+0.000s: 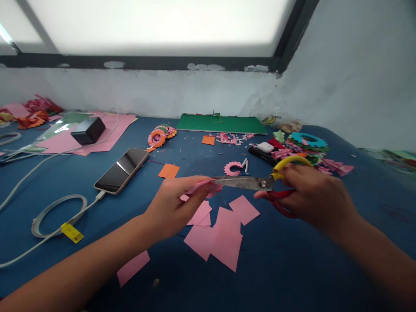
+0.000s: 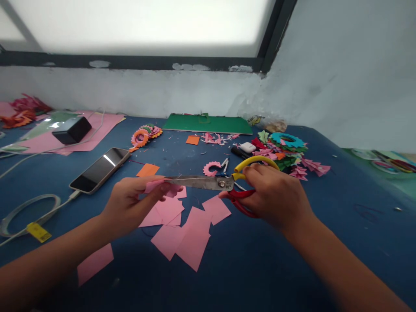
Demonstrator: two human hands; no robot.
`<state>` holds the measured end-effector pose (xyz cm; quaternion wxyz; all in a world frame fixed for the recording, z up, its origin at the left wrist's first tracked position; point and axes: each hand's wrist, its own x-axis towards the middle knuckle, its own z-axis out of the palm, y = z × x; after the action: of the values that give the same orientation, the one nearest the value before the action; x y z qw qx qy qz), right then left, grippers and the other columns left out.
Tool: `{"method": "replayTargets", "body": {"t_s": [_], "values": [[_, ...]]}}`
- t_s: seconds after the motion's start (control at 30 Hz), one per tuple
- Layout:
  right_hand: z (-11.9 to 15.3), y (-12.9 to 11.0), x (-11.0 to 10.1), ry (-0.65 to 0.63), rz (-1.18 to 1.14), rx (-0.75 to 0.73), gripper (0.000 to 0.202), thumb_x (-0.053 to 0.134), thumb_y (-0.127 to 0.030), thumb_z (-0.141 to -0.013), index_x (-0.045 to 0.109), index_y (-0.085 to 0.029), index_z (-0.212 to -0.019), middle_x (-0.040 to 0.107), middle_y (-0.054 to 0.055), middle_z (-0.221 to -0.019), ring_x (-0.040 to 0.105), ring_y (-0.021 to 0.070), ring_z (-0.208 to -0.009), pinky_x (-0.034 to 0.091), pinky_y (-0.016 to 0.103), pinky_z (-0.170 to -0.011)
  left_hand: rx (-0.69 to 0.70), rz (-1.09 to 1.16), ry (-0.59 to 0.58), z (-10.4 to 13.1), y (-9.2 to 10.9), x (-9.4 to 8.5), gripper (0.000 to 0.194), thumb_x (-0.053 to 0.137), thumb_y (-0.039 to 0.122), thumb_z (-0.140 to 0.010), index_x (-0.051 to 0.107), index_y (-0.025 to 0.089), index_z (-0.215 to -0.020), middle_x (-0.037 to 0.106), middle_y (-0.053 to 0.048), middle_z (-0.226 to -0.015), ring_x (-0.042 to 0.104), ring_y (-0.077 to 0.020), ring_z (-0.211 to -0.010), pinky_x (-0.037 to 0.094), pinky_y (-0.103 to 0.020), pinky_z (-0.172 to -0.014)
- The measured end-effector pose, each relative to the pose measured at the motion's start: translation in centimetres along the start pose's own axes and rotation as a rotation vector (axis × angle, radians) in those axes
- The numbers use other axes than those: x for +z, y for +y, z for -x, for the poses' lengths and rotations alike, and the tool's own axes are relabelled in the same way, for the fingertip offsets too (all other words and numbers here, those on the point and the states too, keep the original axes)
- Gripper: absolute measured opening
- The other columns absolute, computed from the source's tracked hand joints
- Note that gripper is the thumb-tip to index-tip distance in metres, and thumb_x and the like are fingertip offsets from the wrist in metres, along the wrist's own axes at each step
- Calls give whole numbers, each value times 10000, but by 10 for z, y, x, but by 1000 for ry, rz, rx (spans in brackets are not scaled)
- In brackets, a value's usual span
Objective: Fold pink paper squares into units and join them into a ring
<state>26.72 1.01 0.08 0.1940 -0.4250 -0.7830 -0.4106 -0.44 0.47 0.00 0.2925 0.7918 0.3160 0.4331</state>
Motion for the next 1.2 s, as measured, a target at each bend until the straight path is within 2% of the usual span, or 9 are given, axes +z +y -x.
{"method": "replayTargets", "body": {"t_s": [0.3, 0.6, 0.8, 1.0, 1.2], "values": [[1, 2, -4, -39, -23, -1, 539, 385, -572, -871, 572, -134, -619, 562, 43, -537, 571, 157, -516, 352, 257, -458, -47, 7, -8, 0, 2, 0, 224, 481, 210, -906, 698, 177, -951, 707, -16, -799, 634, -106, -710, 534, -198, -613], [-2, 0, -4, -49, -16, 11, 579, 383, -627, -842, 582, -119, -649, 572, 65, -560, 583, 176, -539, 353, 266, -462, -58, 2, -41, 0, 2, -1, 229, 469, 224, -913, 692, 180, -942, 717, -25, -820, 647, -114, -721, 533, -197, -615], [-2, -3, -6, -100, -56, 17, 566, 386, -631, -838, 582, -119, -696, 602, 83, -613, 612, 201, -600, 391, 271, -507, -41, -24, -87, 1, 0, 1, 279, 460, 305, -914, 698, 166, -874, 714, -52, -797, 642, -147, -691, 513, -226, -544], [0, -6, -6, -154, -107, 49, 559, 389, -640, -825, 577, -128, -704, 638, 109, -684, 634, 224, -638, 405, 279, -499, -40, -49, -98, 0, 2, 2, 286, 450, 310, -915, 702, 177, -883, 701, -40, -745, 613, -134, -628, 477, -226, -497], [0, -8, -6, -185, -140, 64, 528, 380, -611, -843, 561, -147, -669, 632, 108, -674, 621, 210, -586, 370, 272, -456, -46, -61, -95, -1, 2, 1, 291, 455, 319, -913, 705, 178, -859, 689, -32, -708, 598, -131, -608, 461, -225, -478]]}}
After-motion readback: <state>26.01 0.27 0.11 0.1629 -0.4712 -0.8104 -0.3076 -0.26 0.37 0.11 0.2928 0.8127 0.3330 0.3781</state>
